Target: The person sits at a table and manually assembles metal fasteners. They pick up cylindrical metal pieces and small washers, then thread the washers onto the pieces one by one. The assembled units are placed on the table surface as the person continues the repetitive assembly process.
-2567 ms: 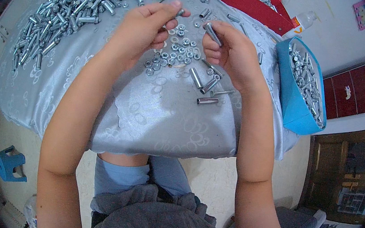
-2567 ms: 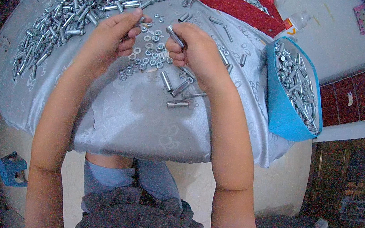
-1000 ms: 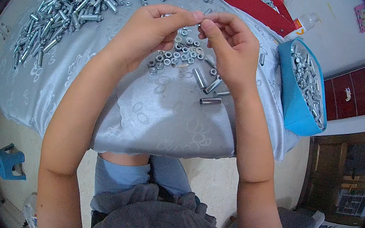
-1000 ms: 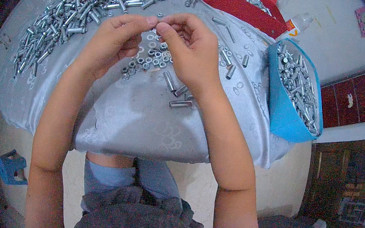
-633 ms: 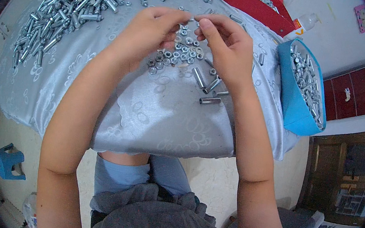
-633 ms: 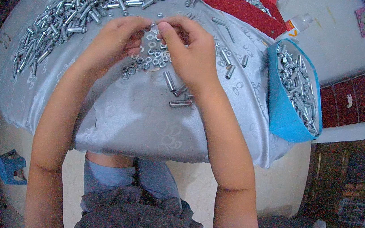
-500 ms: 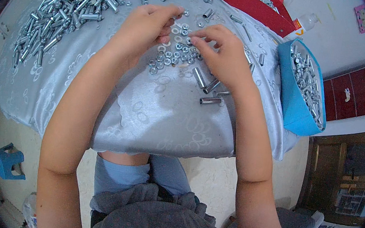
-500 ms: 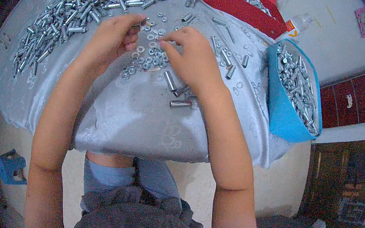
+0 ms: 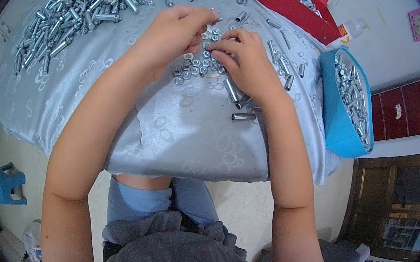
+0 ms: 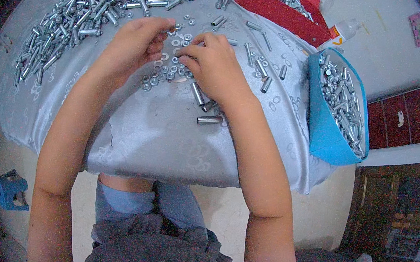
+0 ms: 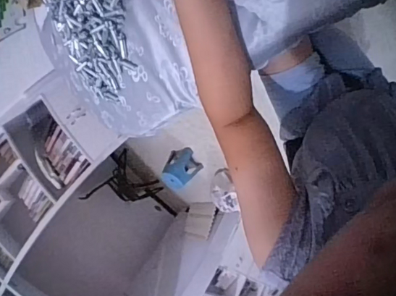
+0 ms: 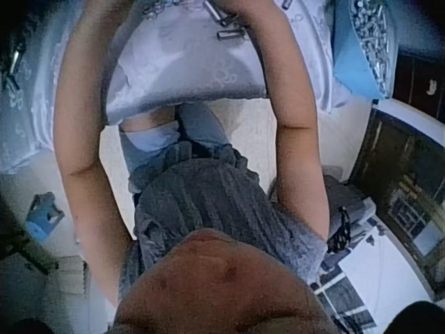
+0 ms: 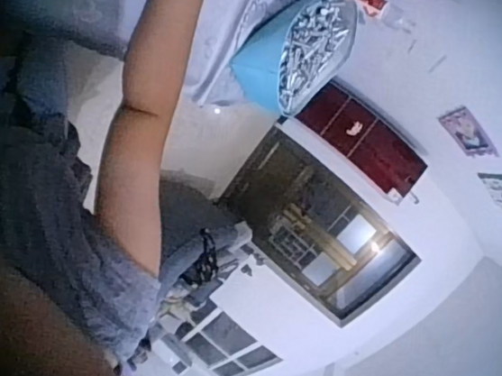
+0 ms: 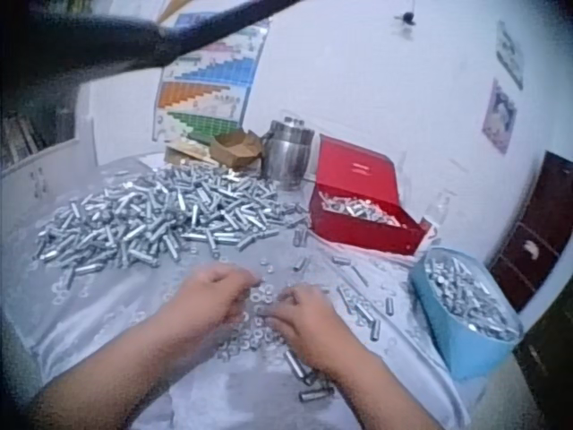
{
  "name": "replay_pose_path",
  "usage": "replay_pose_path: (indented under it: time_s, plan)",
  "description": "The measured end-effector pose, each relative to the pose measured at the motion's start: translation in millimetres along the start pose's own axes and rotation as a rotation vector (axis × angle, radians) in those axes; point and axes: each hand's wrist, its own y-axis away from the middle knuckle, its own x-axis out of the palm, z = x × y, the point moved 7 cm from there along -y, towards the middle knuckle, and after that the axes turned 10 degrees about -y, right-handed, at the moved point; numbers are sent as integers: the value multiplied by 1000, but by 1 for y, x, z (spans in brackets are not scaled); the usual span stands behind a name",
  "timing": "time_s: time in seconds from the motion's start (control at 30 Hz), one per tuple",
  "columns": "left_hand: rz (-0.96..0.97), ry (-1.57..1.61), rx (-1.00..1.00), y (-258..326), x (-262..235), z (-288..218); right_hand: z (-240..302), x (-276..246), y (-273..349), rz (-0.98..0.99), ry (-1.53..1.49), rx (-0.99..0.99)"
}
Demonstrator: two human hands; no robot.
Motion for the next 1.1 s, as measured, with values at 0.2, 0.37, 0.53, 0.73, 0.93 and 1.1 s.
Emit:
replay_pose_path:
  time_s: [0.2, 0.37, 0.53, 0.73, 0.93, 1.1]
  plan:
    - [-10, 5, -8, 1, 1, 1, -12, -27, -4, -304, -398, 187]
    - [42, 61, 34, -2, 4, 1, -15, -31, -4, -366, -973, 280]
    - [81, 105, 29, 2, 10, -3, -14, -25, -4, -331, -1083, 318]
    - [188, 269, -33, 2, 15, 1, -11, -17, -3, -325, -1214, 383]
    - [221, 404, -109, 2, 16, 5, -4, -28, -1, -472, -879, 237]
    - [207, 454, -142, 4, 15, 5, -2, -31, 1, -521, -789, 190]
